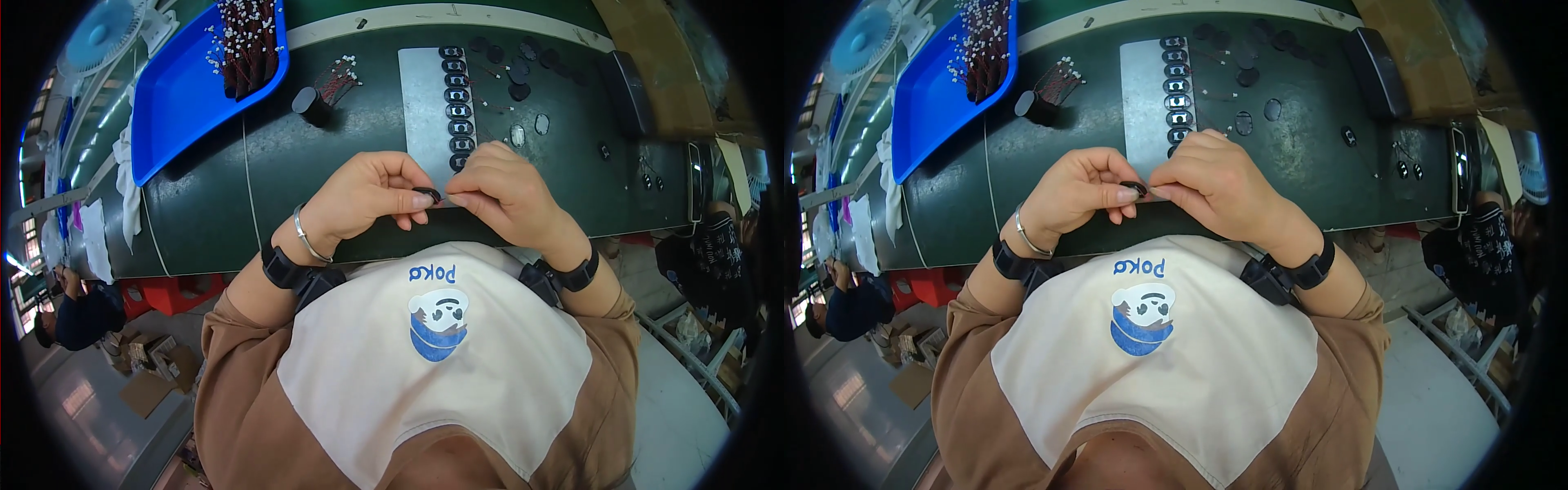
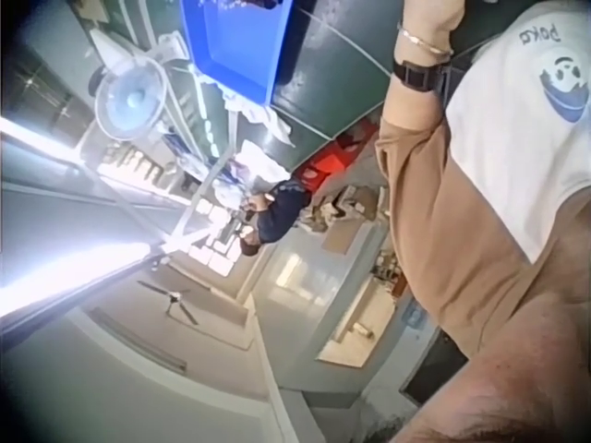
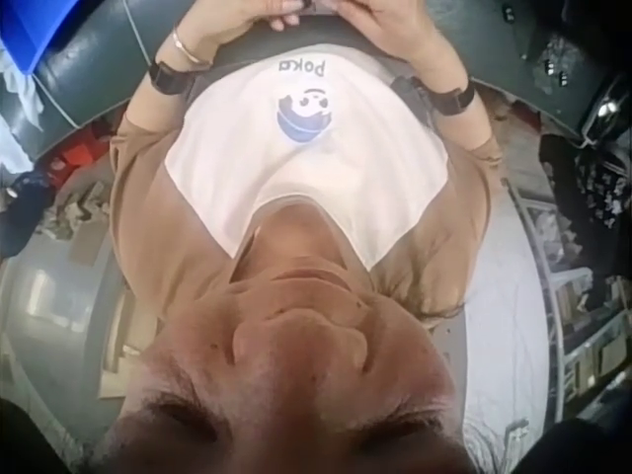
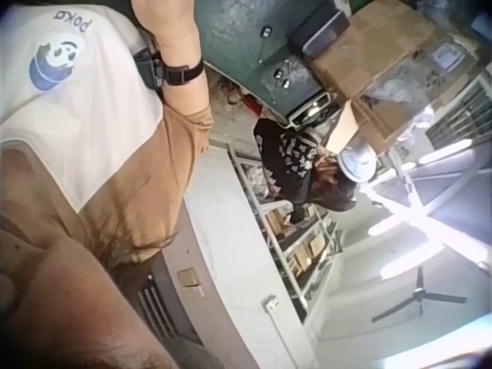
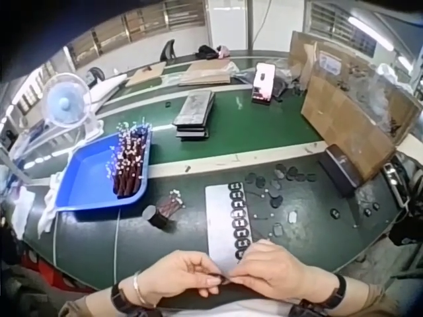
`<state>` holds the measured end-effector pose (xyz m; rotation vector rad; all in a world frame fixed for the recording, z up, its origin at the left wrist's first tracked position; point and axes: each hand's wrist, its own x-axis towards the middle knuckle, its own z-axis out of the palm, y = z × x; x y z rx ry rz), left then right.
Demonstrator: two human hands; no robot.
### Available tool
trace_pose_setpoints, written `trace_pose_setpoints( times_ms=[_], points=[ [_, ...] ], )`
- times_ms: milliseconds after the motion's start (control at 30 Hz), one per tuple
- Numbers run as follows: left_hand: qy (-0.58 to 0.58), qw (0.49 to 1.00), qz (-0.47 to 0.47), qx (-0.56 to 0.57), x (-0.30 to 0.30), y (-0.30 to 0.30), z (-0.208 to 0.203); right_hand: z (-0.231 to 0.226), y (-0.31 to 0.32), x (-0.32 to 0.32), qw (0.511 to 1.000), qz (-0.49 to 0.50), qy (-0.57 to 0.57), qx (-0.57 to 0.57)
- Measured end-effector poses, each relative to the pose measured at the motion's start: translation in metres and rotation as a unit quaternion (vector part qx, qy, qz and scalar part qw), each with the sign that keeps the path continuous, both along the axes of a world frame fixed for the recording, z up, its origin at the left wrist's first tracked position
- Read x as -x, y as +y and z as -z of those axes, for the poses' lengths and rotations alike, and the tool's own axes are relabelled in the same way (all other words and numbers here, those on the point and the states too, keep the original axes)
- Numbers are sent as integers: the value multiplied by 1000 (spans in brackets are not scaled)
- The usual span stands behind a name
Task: The person picks up a speaker and a wire, joins them together by hand, and places the assembled unit onto a metal plate. This process is repeated for several more units, with the person occasionally rearranging components on the table.
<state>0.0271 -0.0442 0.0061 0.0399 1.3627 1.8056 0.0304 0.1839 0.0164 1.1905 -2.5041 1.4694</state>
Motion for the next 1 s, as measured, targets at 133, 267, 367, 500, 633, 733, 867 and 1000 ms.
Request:
trace_pose_setpoints(
  times_ms=[133,267,367,500,633,733,867,1000],
  points=[
    [-54,997,-5,-57,0,2,-5,3,7,-2,999,17,47,2],
    [-63,996,-5,-59,-1,6,-7,3,10,-6,998,25,64,-13],
    [-55,997,-7,-45,-2,9,-9,-2,6,-8,996,38,79,-8],
    [-40,999,-8,-28,-1,12,-11,-2,5,-11,993,44,108,-8],
    [-36,999,-5,-15,-2,16,-13,-1,6,-11,991,37,128,-17],
    [-27,1000,-3,8,-3,17,-13,-1,7,-11,989,32,143,-21],
    [-22,1000,10,3,-3,16,-11,-2,6,-12,987,30,157,-18],
    [1,1000,18,-3,-4,17,-8,-1,5,-13,989,35,141,-12]
  ],
)
